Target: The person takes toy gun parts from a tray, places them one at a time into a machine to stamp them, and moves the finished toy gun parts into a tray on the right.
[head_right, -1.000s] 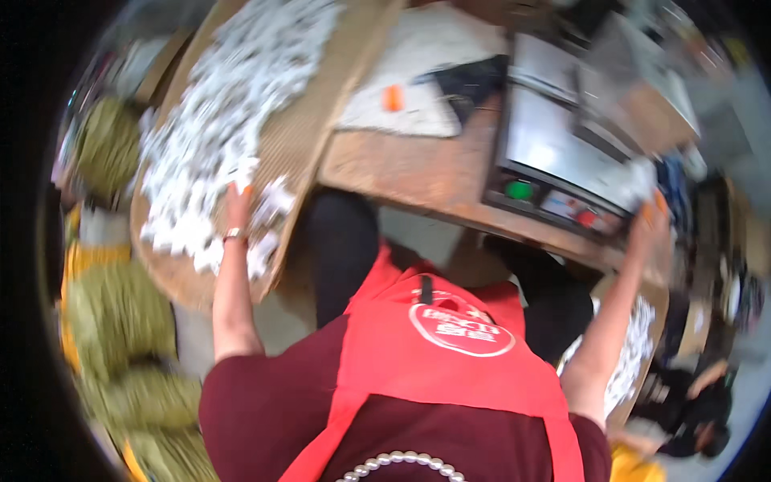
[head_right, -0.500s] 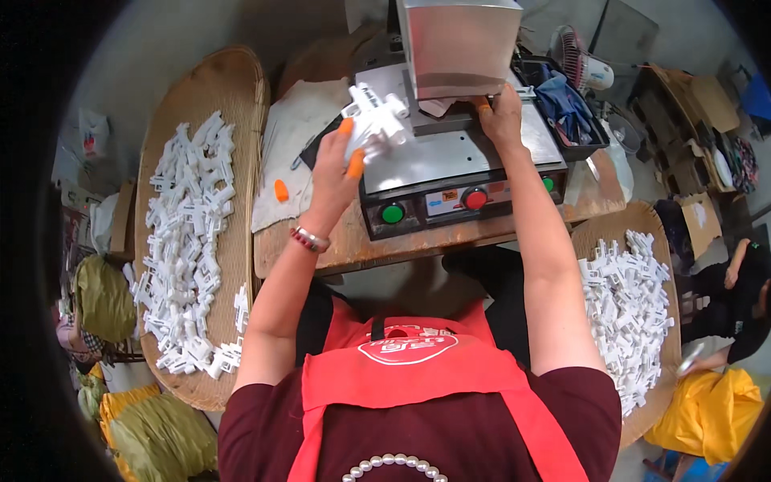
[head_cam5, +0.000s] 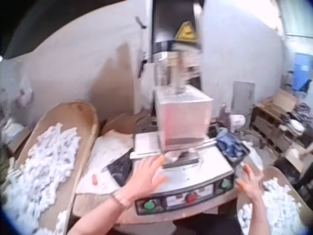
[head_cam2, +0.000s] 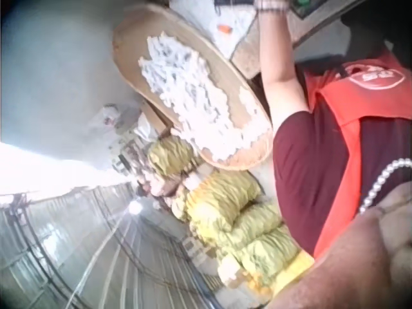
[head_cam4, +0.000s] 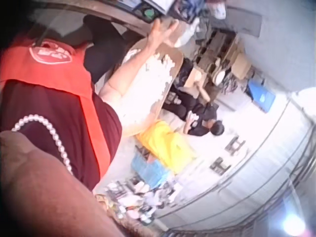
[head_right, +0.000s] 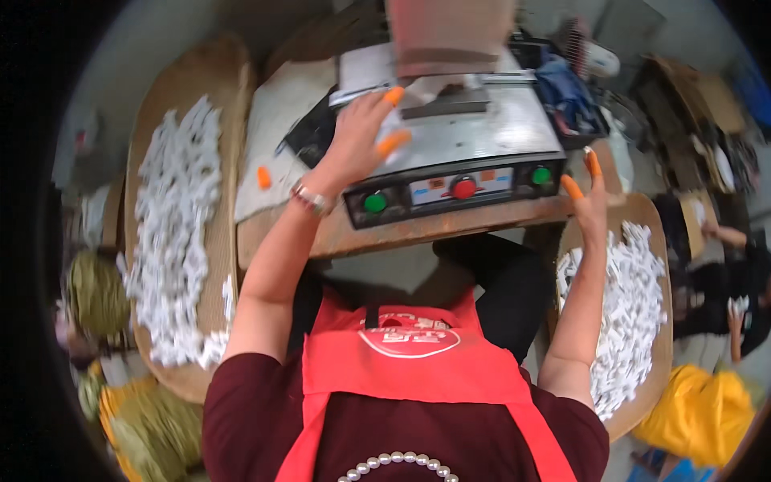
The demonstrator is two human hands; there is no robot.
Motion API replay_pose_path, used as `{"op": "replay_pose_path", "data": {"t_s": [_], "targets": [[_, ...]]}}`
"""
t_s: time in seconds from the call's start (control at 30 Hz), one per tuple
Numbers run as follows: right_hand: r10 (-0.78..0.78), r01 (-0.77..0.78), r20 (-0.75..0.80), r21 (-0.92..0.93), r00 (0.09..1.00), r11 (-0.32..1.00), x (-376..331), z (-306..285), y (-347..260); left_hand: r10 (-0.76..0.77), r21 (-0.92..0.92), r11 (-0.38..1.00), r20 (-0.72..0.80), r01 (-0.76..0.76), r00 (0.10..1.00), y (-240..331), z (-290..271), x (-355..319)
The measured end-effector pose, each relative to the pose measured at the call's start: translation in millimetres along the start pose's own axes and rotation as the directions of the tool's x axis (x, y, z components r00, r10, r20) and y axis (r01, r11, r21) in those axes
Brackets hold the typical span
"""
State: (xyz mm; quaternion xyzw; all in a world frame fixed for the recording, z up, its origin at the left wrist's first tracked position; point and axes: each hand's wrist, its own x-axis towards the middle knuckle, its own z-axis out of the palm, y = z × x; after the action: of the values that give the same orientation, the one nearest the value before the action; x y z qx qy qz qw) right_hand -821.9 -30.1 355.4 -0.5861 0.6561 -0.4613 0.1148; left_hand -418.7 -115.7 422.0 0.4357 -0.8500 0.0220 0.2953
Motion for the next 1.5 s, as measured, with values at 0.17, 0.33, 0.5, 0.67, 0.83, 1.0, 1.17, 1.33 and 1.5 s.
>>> {"op": "replay_pose_path", "data": {"t_s": [0.17, 0.33, 0.5, 0.67, 0.83, 1.0, 1.17, 1.33, 1.5], "targets": [[0.124, -0.141, 0.210, 0.071, 0.970, 0.987, 7.5, 33.3, 39.6, 0.151, -0.069, 0.985, -0.070, -0.156, 0.986, -11.1, 3.8, -96.4], [-0.019, 0.002, 0.093, 0.178, 0.995, 0.984, 0.8, 18.7, 27.2, -0.237, -0.209, 0.957, -0.155, 0.202, 0.959, -66.6, -71.0, -177.4], [0.084, -0.098, 0.071, 0.230, 0.994, 0.968, -12.6, 9.2, 25.1, -0.924, 0.233, 0.369, -0.016, 0.900, 0.383, -237.3, -139.1, -512.0], [-0.066, 0.071, -0.035, 0.140, 0.997, 0.988, -19.2, 41.5, -22.3, -0.933, 0.133, 0.358, 0.074, 0.924, 0.351, -237.1, -113.6, -549.2], [-0.124, 0.101, -0.038, -0.378, 0.992, 0.920, 13.2, 81.5, -91.3, -0.949, -0.287, 0.311, -0.032, 0.906, 0.315, -230.8, -141.1, -496.2], [-0.256, 0.257, -0.017, 0.083, 0.966, 0.963, 74.3, 112.5, -60.6, -0.485, -0.409, 0.815, -0.094, 0.410, 0.870, -127.7, -141.9, -205.7], [-0.537, 0.507, 0.101, 0.223, 0.837, 0.832, 111.6, 153.6, -93.6, 0.299, -0.172, 0.948, 0.182, -0.269, 0.937, -72.9, -81.0, -21.9], [-0.538, 0.542, -0.087, 0.034, 0.838, 0.839, 120.9, 162.3, -100.2, 0.033, 0.013, 0.999, 0.038, -0.033, 0.999, -37.9, -65.0, 0.4], [-0.523, 0.484, -0.442, -0.207, 0.729, 0.850, 116.6, 107.8, -79.4, -0.093, -0.094, 0.991, 0.037, 0.096, 0.995, -3.0, -32.7, -58.9]]}}
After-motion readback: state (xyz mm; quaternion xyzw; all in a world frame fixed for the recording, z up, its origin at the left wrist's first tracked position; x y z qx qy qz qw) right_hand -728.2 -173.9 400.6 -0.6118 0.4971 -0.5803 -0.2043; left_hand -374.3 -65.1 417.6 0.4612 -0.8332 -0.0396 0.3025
